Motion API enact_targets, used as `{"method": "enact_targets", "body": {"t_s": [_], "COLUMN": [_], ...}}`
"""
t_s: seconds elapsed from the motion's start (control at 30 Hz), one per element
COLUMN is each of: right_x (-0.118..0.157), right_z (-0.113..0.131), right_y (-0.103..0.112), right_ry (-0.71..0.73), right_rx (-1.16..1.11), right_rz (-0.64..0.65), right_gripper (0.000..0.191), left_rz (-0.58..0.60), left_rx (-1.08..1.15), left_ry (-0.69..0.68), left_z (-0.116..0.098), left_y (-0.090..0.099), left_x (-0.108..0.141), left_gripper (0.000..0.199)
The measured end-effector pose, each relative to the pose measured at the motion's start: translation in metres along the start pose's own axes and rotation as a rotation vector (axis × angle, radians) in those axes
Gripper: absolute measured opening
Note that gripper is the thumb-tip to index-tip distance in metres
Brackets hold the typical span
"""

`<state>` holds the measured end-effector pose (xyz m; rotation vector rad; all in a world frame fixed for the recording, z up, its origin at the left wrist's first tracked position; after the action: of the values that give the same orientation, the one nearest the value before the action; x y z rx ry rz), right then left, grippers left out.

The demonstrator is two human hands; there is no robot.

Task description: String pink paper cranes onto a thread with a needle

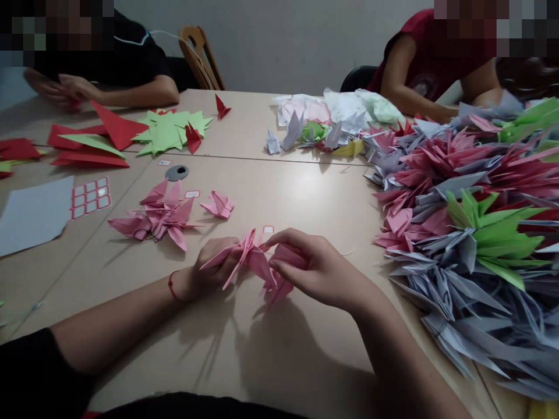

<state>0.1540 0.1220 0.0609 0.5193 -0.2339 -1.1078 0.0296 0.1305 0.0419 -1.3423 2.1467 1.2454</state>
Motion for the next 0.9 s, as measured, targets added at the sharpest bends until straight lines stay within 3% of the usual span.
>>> {"method": "enact_targets", "body": {"t_s": [0.17,0.33,0.43,0.53,0.7,0.8,0.9], "right_x": [0.004,0.018,0.030,0.033,0.015,0.013,0.023], "right_z": [0.017,0.036,0.062,0.075,0.047,0.038,0.051], "right_y": [0.005,0.001,-0.009,-0.011,0.021,0.033,0.022], "right_ry": [0.039,0.018,0.105,0.142,0.001,-0.033,0.038], "right_rx": [0.102,0.362,0.535,0.473,0.136,0.102,0.192], "right_rz": [-0.053,-0.156,-0.266,-0.342,-0.423,-0.466,-0.457], "right_gripper": [0.019,0.027,0.034,0.037,0.024,0.023,0.026], "left_rz": [-0.020,-0.026,-0.048,-0.034,-0.030,-0.057,-0.054], "left_rx": [-0.227,-0.265,-0.238,-0.255,-0.300,-0.301,-0.225], "left_ry": [-0.132,-0.039,0.050,0.030,-0.068,-0.039,0.072], "left_z": [-0.012,-0.003,0.005,0.003,-0.008,-0.008,0.001], "left_y": [-0.001,-0.005,-0.003,-0.005,-0.008,-0.006,-0.004], "left_x": [0.001,0.005,0.006,0.005,0.004,0.003,0.004], "left_gripper": [0.028,0.028,0.028,0.028,0.030,0.033,0.034]}}
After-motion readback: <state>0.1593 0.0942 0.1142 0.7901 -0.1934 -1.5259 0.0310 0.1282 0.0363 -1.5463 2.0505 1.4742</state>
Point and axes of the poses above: each hand's wrist, its own x-axis away from the middle knuckle, its own y-axis out of the back of the hand, z = x × y, the point moved 10 cm from there along -x, towards the middle knuckle, and after that the axes turned 3 degrees about -y, right-handed, at the moved point
